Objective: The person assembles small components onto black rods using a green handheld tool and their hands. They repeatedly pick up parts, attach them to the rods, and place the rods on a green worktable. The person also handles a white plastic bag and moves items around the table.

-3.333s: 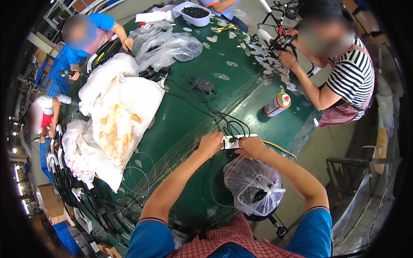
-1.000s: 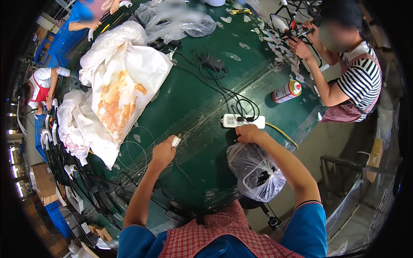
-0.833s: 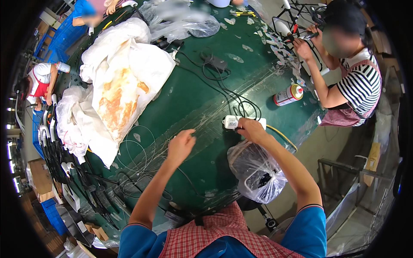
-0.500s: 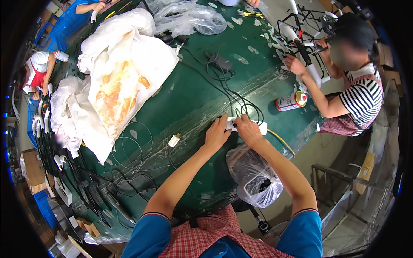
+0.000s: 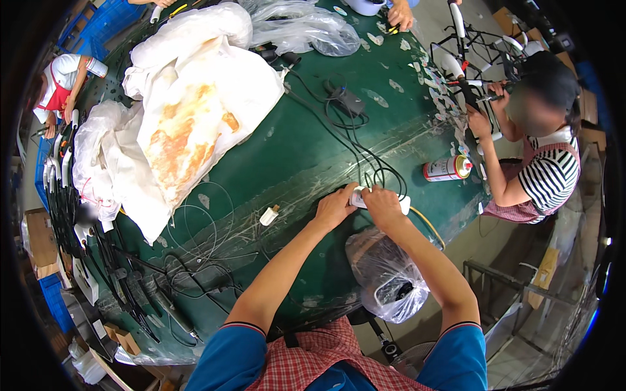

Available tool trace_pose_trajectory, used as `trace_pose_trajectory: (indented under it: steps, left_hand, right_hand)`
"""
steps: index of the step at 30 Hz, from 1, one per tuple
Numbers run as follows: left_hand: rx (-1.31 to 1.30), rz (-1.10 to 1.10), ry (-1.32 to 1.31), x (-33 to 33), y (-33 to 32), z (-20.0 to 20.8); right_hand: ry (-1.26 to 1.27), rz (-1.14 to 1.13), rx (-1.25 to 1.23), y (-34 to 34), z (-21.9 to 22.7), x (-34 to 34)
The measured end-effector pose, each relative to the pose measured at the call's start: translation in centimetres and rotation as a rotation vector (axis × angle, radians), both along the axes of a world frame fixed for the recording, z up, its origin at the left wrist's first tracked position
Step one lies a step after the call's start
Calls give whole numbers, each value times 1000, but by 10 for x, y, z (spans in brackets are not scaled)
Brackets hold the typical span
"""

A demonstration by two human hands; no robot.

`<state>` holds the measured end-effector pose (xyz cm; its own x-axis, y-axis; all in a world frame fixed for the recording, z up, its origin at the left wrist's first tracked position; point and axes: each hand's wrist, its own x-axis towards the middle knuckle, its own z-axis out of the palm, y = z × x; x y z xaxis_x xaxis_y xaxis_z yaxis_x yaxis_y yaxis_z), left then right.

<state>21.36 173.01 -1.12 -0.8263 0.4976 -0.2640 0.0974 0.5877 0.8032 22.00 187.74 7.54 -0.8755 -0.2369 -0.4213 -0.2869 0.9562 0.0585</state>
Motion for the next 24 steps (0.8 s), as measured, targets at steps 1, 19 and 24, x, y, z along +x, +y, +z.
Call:
trace_pose_trajectory:
  steps: [1, 19, 24]
  left_hand:
    - [8, 3, -1, 0, -1, 3]
    - [39, -24, 20, -4, -5, 4]
    - [30, -11, 40, -6, -7, 4]
  right_hand:
    - [-9, 10, -7, 0, 1, -1]
    - [-63, 82, -101, 4, -13, -20]
    - [-73, 153, -144, 8, -10, -17]
